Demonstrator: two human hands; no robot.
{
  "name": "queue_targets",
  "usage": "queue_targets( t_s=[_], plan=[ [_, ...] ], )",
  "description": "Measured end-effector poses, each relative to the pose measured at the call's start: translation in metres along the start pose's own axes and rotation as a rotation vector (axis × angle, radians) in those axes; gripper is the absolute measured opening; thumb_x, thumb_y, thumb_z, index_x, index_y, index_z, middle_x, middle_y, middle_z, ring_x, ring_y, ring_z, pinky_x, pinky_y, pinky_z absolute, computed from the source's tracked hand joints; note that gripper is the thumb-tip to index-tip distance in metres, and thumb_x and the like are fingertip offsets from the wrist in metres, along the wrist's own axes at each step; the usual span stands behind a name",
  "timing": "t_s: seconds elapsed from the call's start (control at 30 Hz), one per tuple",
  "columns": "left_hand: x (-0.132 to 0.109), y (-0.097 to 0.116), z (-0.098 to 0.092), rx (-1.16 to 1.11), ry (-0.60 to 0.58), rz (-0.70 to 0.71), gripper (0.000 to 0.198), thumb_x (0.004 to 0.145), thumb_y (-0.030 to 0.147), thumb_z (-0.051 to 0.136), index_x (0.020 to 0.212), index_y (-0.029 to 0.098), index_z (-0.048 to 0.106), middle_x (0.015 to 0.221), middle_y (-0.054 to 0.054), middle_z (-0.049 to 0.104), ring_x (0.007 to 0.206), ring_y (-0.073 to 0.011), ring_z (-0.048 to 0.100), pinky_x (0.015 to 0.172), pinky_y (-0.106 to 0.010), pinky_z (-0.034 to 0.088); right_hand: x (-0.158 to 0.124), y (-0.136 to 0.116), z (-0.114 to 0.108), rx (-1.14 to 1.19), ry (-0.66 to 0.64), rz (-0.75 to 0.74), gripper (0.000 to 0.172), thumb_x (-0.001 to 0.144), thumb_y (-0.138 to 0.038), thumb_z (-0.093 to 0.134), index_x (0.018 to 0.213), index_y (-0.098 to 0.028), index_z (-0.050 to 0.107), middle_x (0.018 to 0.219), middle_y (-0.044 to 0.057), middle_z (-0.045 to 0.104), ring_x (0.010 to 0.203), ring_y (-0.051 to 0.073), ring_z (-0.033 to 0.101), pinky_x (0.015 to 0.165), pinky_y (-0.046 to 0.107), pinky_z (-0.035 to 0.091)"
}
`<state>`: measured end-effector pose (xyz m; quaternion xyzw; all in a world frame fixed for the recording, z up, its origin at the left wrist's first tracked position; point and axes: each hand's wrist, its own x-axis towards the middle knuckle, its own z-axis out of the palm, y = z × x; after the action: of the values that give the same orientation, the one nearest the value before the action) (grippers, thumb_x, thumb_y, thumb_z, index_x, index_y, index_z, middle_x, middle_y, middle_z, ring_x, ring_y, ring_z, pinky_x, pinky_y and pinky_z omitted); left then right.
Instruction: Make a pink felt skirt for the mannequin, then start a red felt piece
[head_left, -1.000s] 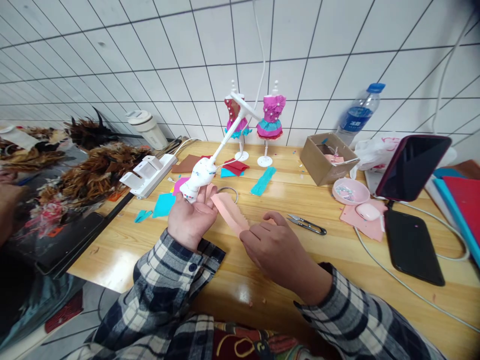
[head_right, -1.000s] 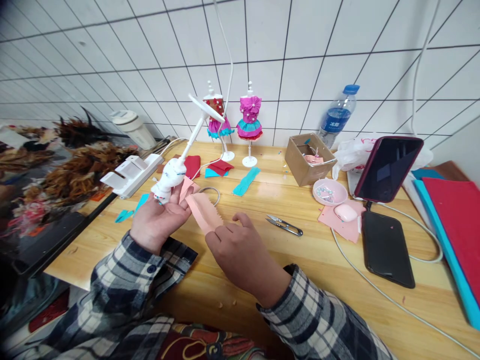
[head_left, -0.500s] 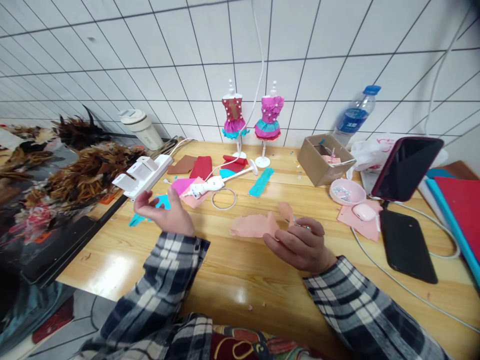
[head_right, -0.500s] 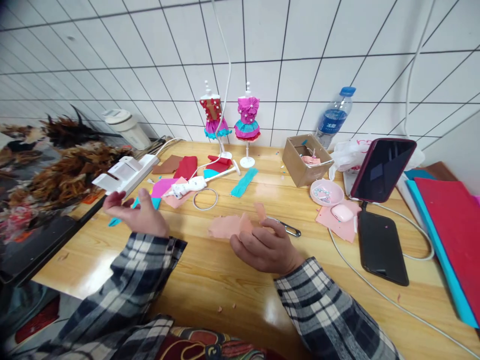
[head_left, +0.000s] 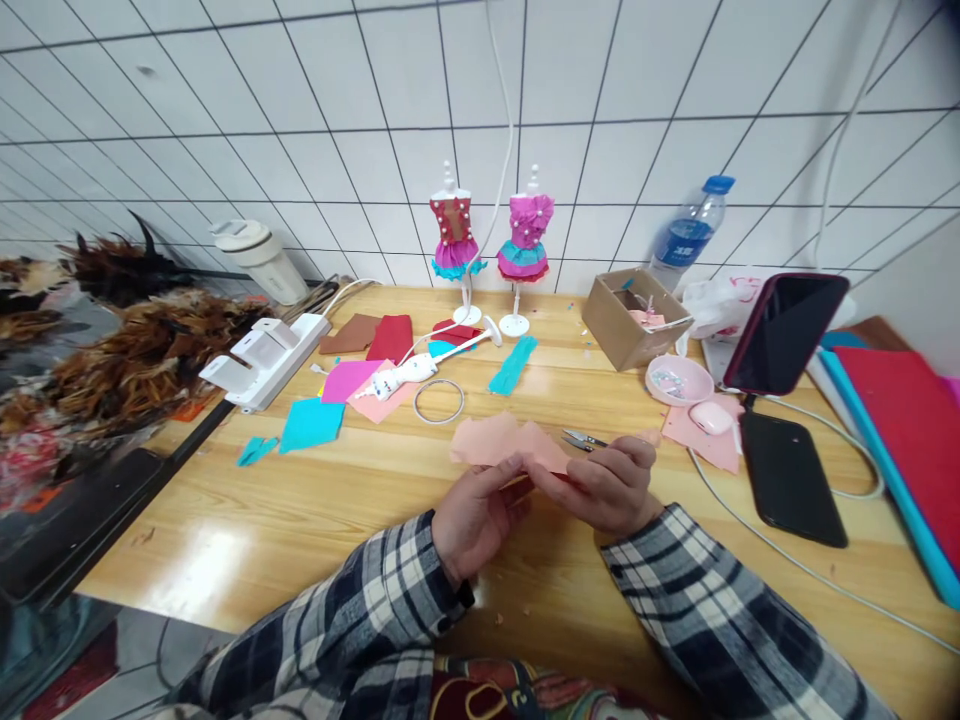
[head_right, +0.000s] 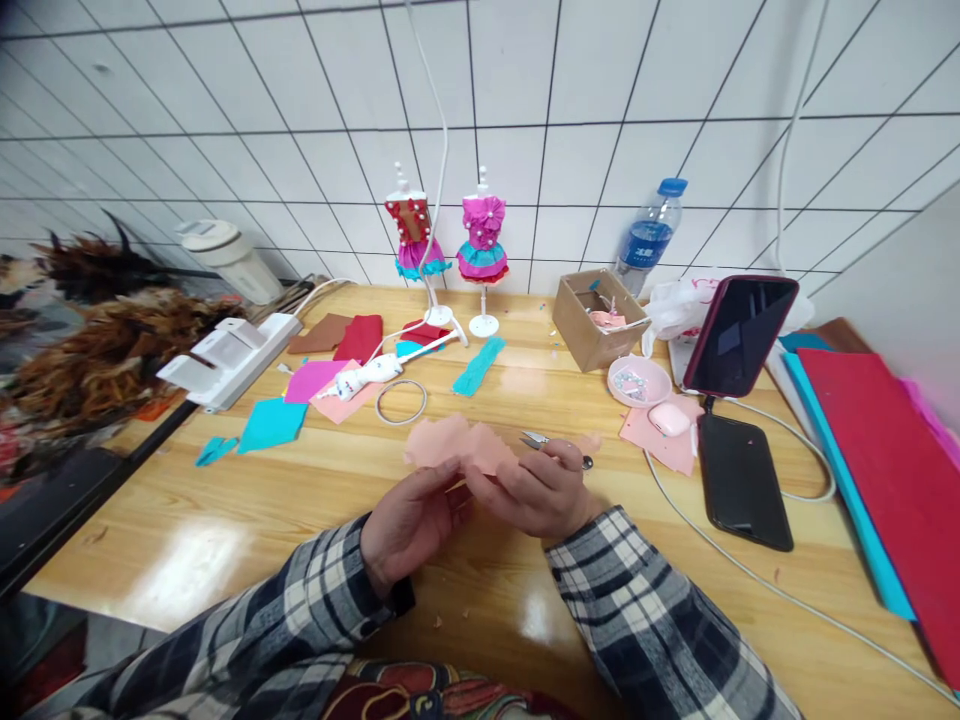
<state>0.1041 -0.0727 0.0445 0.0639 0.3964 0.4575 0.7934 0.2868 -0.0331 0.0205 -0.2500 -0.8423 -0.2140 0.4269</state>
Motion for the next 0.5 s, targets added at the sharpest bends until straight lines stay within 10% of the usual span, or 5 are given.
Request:
queue_targets(
  t_s=[0.37,0.5],
  plan=[
    [0.011,0.000,-0.007,-0.064,0.056,0.102,0.009,0.076,0.007,0.073,0.083,0.012,0.071,0.081,-0.003,0.074,0.073,-0.0104,0.068,0.068,-0.019,0.051,0.001,0.004,0.004,0.029,-0.172,-0.030,0.031,0.085,-0.019,0.066,0.110,-0.037,0.065,0.080,-0.006,0.065,0.071,0.012,0.049,0.076,0.033,0.033],
    [0.017,0.039,-0.003,-0.139,0.207,0.353,0.012,0.083,0.004,0.064,0.076,0.013,0.069,0.071,-0.001,0.072,0.064,-0.0077,0.067,0.063,-0.017,0.053,-0.003,0.016,0.001,-0.065,-0.094,0.337,0.018,0.087,-0.028,0.062,0.105,-0.023,0.063,0.086,0.003,0.066,0.079,0.018,0.055,0.078,0.036,0.038]
  ],
)
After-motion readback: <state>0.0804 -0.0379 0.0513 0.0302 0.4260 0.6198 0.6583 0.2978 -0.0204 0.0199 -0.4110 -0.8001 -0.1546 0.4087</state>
